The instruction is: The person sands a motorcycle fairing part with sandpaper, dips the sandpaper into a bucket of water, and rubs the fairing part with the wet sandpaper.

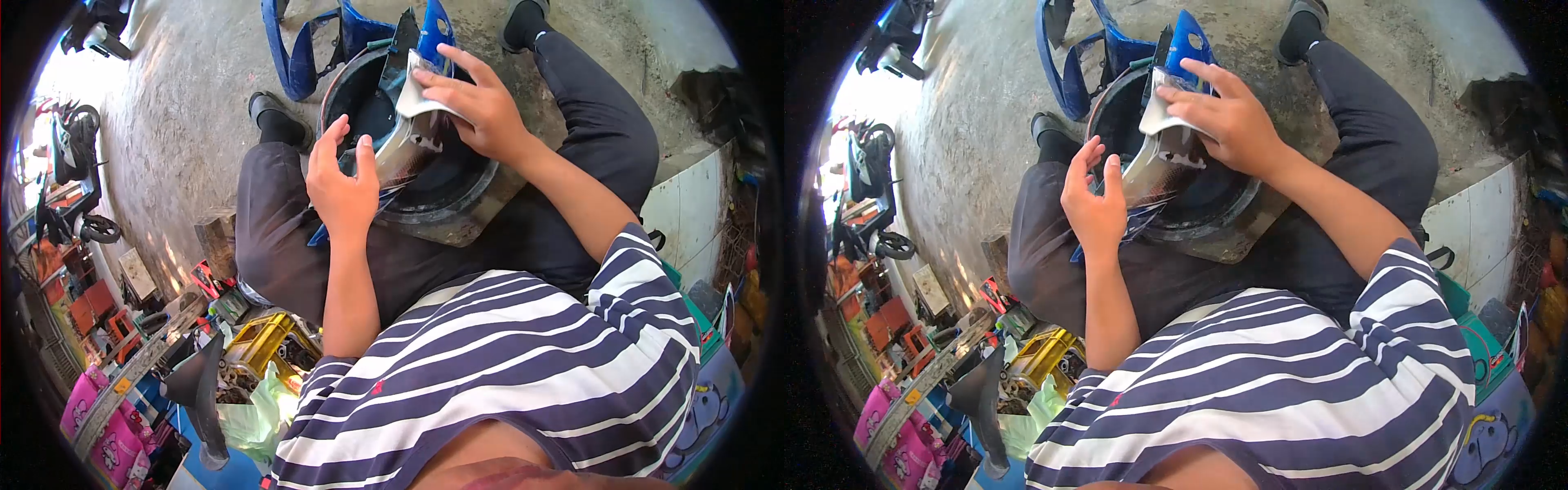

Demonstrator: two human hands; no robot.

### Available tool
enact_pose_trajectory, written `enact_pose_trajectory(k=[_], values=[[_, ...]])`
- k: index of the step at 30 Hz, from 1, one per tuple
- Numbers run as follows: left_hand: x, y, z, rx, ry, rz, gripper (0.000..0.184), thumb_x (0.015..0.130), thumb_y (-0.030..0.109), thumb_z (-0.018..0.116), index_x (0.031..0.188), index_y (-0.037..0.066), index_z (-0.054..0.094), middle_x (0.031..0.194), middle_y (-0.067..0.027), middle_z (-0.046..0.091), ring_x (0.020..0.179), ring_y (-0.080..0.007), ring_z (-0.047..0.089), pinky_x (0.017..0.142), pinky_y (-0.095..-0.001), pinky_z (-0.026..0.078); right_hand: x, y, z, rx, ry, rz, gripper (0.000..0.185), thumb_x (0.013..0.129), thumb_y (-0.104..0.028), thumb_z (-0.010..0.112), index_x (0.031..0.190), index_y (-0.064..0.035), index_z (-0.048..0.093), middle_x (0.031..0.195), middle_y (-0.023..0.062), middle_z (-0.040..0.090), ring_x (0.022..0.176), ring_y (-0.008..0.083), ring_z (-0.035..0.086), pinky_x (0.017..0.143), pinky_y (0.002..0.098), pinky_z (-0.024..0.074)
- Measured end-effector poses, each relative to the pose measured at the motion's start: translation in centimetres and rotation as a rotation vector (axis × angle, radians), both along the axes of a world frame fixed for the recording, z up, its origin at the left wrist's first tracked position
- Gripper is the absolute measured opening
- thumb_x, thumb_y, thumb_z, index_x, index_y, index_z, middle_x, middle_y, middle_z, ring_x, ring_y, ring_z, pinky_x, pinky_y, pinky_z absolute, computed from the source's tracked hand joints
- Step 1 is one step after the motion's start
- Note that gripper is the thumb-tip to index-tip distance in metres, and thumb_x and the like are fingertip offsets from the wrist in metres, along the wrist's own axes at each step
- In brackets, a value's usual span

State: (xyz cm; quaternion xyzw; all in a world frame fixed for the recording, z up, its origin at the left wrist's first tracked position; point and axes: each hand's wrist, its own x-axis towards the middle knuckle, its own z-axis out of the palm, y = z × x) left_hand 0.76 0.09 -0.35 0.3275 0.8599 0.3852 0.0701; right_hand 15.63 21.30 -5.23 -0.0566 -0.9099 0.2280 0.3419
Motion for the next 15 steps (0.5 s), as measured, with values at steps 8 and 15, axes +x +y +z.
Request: enact_pose_trajectory(k=[8,15], values=[[-0.9,-1.2,0.4,0.019,0.077,-0.176,0.046,0.095,0.025,0.080,0.135,0.006,0.071,0.129,-0.0171,0.073,0.123,-0.0371,0.068,0.107,-0.0461,0.051,-0.1,-1.6,1.3,0.229,0.026,0.142,0.047,0.080,-0.009,0.082,0.126,-0.0145,0.074,0.149,0.0005,0.070,0.142,0.0344,0.058,0.115,0.0518,0.0490],[-0.2,-1.7,0.9,-0.091,0.363,-0.306,0.048,0.094,0.029,0.080,0.137,0.008,0.070,0.137,-0.0162,0.071,0.129,-0.0370,0.064,0.110,-0.0479,0.049,-0.6,-0.1,1.5,0.287,0.022,0.182,0.036,0.085,-0.009,0.080,0.121,-0.0081,0.075,0.135,0.0069,0.076,0.135,0.0351,0.064,0.109,0.0493,0.0544]])
